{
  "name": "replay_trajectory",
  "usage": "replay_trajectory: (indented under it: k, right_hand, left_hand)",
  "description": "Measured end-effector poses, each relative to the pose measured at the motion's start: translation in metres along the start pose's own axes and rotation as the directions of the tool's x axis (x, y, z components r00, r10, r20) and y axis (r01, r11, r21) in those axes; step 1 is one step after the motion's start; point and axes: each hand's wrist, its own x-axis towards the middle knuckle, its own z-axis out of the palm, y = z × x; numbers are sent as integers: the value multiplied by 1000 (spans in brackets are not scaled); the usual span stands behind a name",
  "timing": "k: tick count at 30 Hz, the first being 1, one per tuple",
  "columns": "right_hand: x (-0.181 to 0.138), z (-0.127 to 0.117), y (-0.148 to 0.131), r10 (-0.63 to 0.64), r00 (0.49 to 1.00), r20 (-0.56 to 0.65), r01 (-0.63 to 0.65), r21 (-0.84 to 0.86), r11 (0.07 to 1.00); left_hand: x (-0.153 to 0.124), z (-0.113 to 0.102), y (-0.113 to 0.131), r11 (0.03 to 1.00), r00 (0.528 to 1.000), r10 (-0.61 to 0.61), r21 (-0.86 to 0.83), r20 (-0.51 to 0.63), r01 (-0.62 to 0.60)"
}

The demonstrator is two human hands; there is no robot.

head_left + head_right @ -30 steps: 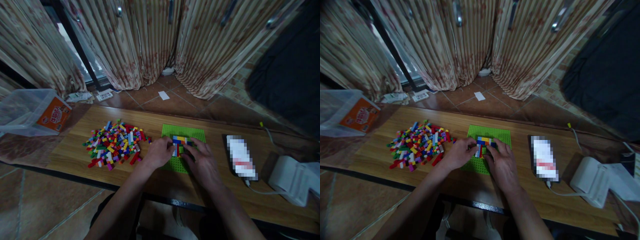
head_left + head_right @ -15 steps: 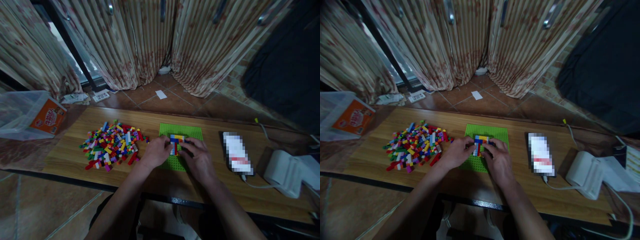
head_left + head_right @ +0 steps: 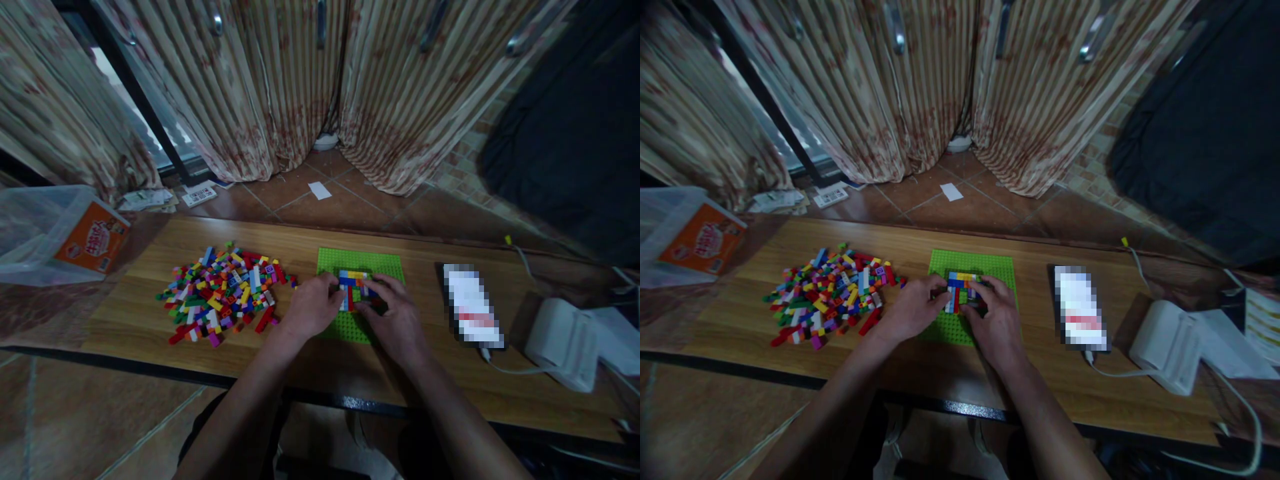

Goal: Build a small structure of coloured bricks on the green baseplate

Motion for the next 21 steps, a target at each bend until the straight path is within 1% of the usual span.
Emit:
replay_trajectory:
  k: [4, 6, 10, 13, 21]
  right_hand:
    - [3, -2, -3, 50, 999, -9, -49, 40, 998]
    - [6, -2, -3, 59, 998, -20, -57, 69, 996]
    - [9, 1, -3, 64, 996, -58, -56, 128, 990]
    - [11, 4, -3, 84, 992, -93, -71, 135, 988]
    - [11, 10, -4, 123, 984, -126, -99, 183, 978]
  left_hand:
    - [0, 3, 0, 1000, 1000, -13, 12, -7, 13]
    - [0, 5, 2, 999, 999, -33, 32, -30, 34]
    - [-1, 8, 12, 987, 988, -126, 84, -91, 134]
    - [-2, 9, 19, 977, 980, -171, 115, -97, 182]
    - [-2, 11, 22, 965, 970, -212, 134, -120, 227]
